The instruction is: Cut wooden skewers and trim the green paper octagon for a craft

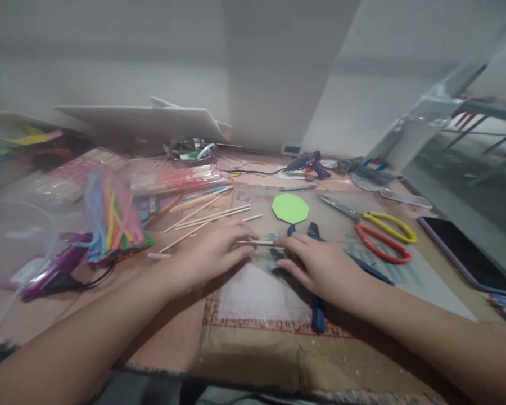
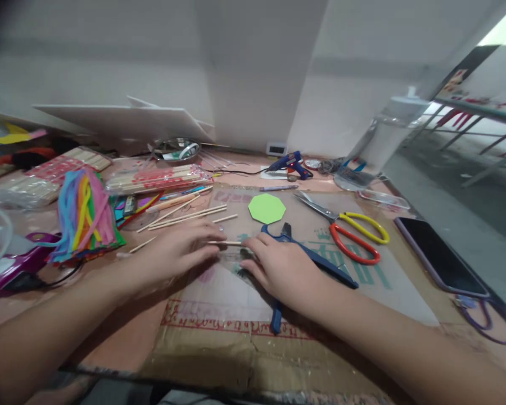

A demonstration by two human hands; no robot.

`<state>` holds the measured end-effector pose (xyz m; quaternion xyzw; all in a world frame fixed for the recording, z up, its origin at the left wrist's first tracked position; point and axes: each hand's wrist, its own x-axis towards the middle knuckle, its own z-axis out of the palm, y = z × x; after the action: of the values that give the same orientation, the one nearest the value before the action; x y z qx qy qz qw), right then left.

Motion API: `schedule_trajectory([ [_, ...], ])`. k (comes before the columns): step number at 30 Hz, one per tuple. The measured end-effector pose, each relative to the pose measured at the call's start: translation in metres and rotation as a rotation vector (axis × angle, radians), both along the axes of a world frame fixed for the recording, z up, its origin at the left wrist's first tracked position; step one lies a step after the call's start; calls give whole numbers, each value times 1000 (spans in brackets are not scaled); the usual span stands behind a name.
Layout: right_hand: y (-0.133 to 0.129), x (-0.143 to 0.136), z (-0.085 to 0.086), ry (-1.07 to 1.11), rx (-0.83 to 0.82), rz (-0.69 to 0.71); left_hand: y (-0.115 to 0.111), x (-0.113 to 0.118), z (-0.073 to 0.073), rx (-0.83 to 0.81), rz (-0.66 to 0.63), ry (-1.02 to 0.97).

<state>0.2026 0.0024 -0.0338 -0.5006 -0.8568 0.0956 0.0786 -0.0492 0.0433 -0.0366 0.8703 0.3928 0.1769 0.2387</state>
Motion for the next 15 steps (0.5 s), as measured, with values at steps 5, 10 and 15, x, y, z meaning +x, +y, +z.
schedule_trajectory([
  [5, -21, 19, 8, -29, 9, 107, -3, 2, -16, 70, -76, 56],
  [10, -23, 51, -3, -111, 28, 90, -2, 7, -26, 98, -69, 33],
  [15, 1, 105, -13, -146, 125, -24, -10, 28, -34, 150, -60, 30],
])
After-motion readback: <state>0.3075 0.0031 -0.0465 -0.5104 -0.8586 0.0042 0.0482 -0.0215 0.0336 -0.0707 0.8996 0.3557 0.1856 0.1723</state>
